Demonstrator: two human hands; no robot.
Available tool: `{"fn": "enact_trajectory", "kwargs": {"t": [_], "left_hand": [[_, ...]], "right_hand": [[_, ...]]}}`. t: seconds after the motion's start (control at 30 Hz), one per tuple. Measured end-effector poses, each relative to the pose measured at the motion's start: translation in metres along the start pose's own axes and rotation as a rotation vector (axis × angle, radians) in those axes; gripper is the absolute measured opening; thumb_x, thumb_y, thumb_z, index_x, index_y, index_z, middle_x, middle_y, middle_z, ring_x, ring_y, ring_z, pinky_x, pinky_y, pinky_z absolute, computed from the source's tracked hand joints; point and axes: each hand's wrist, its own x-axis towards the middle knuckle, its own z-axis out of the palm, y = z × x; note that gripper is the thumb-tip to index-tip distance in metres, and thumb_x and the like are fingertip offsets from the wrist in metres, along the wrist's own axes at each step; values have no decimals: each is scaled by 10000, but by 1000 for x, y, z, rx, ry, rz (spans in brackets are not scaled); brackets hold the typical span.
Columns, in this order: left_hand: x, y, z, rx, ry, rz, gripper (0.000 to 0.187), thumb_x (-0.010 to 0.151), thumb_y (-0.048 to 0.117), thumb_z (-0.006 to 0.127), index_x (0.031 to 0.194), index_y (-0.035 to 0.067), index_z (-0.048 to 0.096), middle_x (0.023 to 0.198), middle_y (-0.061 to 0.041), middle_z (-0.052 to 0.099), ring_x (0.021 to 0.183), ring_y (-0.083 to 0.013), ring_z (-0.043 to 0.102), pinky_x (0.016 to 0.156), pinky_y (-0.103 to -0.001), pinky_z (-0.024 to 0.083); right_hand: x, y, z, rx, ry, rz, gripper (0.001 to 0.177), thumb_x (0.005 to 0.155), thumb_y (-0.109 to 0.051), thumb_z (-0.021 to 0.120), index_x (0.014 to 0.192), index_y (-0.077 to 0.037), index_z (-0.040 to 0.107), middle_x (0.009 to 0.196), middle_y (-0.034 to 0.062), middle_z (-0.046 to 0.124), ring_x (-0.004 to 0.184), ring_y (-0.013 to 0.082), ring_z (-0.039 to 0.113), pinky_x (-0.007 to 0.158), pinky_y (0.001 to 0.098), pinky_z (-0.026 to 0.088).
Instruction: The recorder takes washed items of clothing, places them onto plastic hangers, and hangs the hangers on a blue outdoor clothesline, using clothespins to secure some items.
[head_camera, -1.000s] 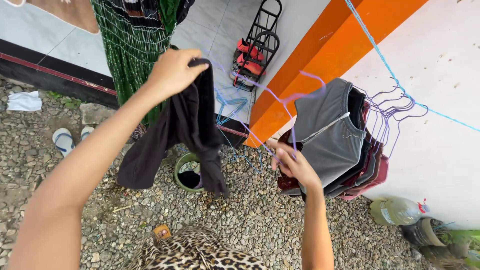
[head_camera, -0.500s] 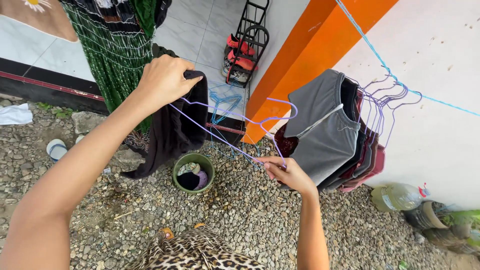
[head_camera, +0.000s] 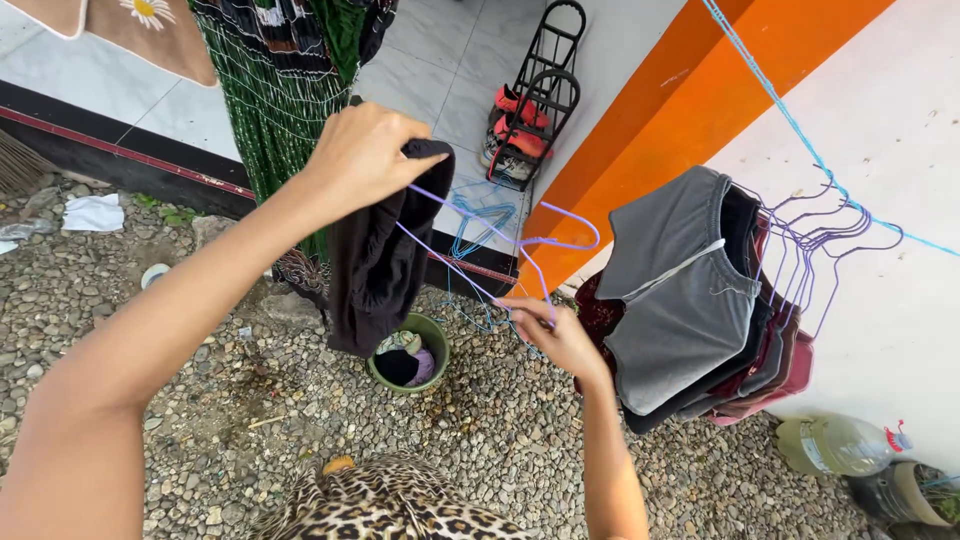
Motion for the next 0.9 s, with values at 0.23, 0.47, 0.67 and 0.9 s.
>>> {"fn": "enact_trajectory", "kwargs": {"t": [0.23,0.47,0.67,0.9], "left_hand": [[14,14,-20,419,423,504,338,931,498,725,1010,172,681,1023,-10,559,847,-241,691,772,-431,576],[30,23,-22,658,271,535,678,952,741,600,911,66,565,1093,-111,586,525,-172,620,412,-285,465],[29,18,-40,679,320,465,547,1059,629,610,881,113,583,990,-42,632,587,-140,635,448,-270,455],[-22,-73,-99,815,411,441,444,1089,543,655,855,166,645,745,48,617,684,-117,649,607,-276,465]], "right_hand": [[20,-6,30,363,128,53,323,1041,-181,576,1318,-84,711,656,-48,516,533,36,378,481,232,288],[20,-18,51,-455,999,-774,317,959,-122,732,1258,-107,628,1096,74,666,1052,237,661,954,331,524],[73,-53,115,-396,605,-510,646,915,-287,793,1422,1,514,1265,171,645,1084,332,586,1025,413,397],[65,6,4,-596,504,-586,256,880,-281,798,950,-53,703,814,81,646,816,253,561,856,397,372]]}}
